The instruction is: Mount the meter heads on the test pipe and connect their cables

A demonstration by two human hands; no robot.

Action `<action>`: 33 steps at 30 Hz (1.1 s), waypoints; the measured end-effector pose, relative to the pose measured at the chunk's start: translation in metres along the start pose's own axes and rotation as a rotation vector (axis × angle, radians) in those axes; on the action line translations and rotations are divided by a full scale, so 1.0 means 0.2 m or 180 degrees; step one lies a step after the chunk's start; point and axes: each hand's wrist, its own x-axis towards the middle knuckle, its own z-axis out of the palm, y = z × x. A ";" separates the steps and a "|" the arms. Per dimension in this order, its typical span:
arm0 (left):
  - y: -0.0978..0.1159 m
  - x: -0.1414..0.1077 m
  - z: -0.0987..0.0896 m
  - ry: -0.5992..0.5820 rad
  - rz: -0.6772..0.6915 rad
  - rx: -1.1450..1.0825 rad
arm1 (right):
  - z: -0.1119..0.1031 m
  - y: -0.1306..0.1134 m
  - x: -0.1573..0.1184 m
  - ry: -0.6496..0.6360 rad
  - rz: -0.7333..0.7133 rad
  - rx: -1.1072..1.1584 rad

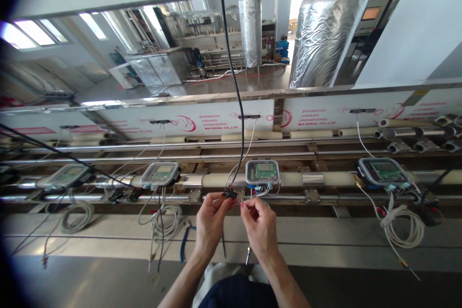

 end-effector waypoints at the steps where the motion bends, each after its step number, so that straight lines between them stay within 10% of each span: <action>1: 0.00 0.00 0.00 -0.0009 0.0004 0.0003 | 0.00 0.00 0.00 0.0000 -0.0001 -0.0008; 33: 0.03 -0.08 -0.01 -0.0058 0.0199 0.0461 | -0.02 -0.03 -0.02 -0.0089 -0.0651 -0.0390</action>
